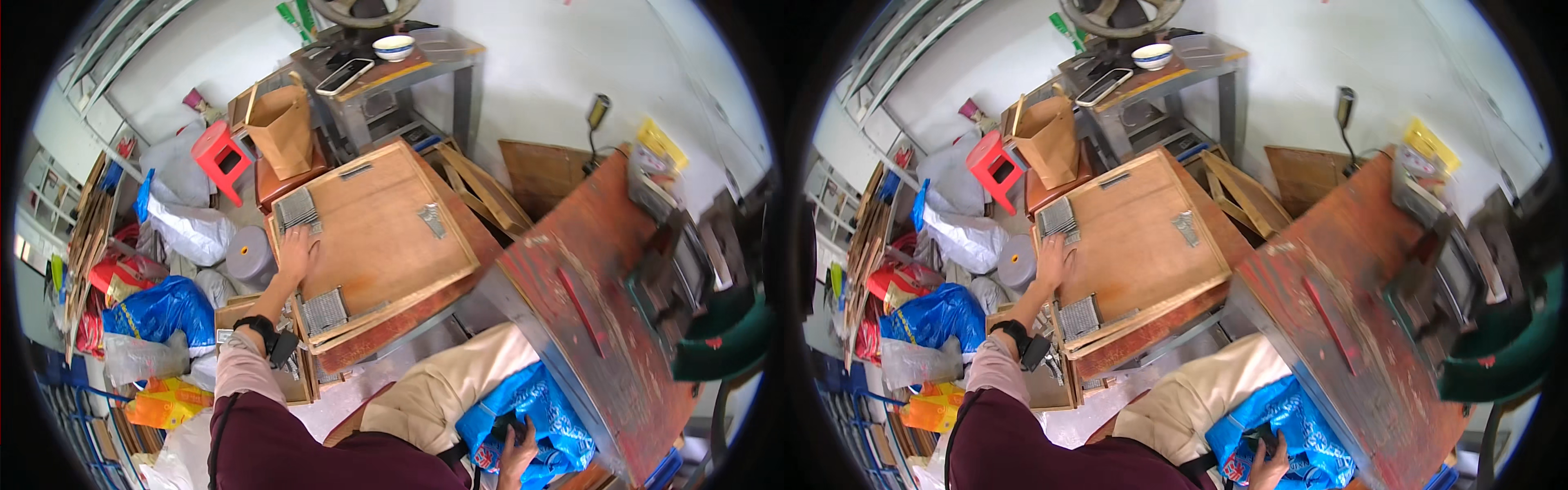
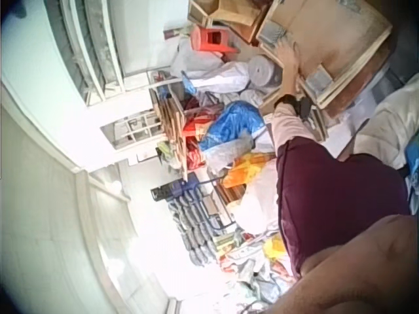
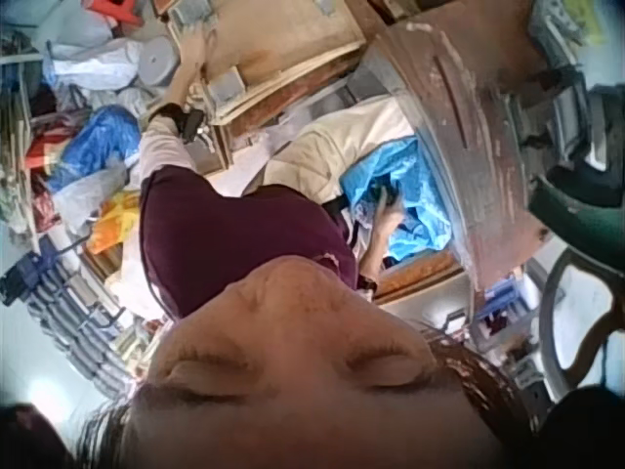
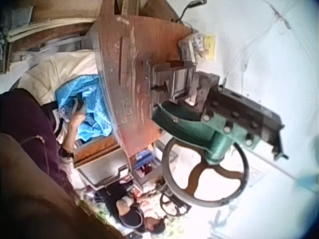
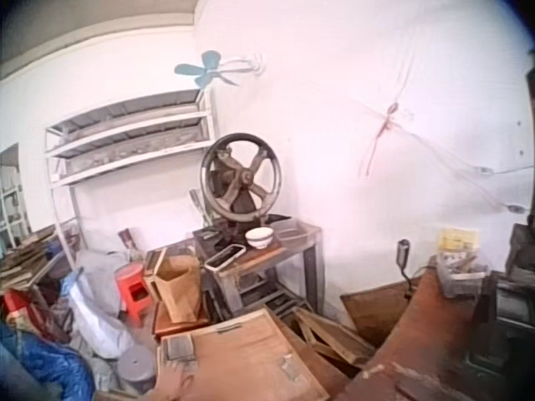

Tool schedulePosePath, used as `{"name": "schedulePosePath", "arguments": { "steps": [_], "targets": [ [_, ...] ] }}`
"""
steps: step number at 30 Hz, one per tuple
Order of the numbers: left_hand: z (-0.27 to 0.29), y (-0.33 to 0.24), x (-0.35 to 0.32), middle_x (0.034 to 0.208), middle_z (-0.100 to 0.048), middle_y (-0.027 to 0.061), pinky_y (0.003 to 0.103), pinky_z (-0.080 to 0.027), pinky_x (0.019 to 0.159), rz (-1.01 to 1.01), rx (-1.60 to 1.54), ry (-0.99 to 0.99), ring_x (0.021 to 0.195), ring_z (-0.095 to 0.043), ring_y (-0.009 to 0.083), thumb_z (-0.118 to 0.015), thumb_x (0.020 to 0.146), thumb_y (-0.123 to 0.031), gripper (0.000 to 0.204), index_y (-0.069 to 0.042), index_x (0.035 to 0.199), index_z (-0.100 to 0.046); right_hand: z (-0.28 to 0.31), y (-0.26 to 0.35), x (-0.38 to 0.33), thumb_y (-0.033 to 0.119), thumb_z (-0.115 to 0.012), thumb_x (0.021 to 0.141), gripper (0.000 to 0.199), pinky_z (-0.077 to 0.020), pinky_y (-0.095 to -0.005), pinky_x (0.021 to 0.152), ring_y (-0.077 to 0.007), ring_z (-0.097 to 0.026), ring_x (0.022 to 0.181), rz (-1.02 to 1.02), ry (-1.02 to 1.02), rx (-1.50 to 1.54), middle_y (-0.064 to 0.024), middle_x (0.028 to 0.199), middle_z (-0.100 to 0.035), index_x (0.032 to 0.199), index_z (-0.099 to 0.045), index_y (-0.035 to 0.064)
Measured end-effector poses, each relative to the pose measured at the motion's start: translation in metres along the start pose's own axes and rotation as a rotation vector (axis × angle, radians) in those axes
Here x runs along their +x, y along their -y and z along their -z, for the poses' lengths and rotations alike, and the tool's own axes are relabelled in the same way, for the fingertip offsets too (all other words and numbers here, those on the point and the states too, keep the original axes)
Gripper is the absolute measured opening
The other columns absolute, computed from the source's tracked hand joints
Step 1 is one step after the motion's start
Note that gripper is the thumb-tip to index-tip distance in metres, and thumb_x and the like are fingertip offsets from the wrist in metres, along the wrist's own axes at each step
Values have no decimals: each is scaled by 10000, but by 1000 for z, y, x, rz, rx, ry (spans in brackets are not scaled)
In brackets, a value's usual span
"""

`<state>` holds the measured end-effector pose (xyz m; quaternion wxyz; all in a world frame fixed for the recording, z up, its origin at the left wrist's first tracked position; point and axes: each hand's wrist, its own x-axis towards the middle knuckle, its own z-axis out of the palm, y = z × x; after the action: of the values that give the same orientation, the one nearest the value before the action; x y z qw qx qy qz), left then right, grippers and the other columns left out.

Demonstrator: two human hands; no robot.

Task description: Using a manual punch press to process small metal plates or components.

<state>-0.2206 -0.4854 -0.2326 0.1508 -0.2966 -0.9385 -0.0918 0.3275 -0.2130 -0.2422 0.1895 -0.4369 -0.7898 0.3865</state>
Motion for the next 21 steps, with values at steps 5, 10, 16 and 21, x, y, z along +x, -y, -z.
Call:
{"name": "schedulePosePath", "arguments": {
  "steps": [5,10,16,21],
  "targets": [
    [-9,44,15,1269,-488,141,439,-342,982,11,306,-47,1198,-414,322,-639,795,-314,526,-37,1222,-507,-8,51,49,74,-631,834,229,-512,-386,636,-341,-659,718,121,119,-227,-215,798,-646,1020,-568,-43],
    [-25,51,29,1310,-475,110,442,-335,993,-61,361,-14,1234,-394,303,-628,801,-323,511,-36,1213,-530,-15,58,65,85,-634,837,186,-512,-393,643,-357,-656,728,94,142,-308,-223,813,-647,960,-567,-38],
    [-26,56,34,1301,-486,93,463,-338,987,-123,488,-35,1241,-395,305,-573,839,-270,408,-28,1167,-566,-18,69,70,81,-629,838,158,-508,-396,629,-369,-649,712,60,159,-348,-220,793,-645,912,-550,-35],
    [-25,68,43,1236,-524,88,502,-317,1003,-172,455,-55,1211,-417,309,-614,802,-256,403,-43,1142,-583,-21,69,73,84,-630,836,156,-504,-400,618,-371,-645,702,46,176,-349,-218,782,-642,892,-539,-30]
  ]
}}
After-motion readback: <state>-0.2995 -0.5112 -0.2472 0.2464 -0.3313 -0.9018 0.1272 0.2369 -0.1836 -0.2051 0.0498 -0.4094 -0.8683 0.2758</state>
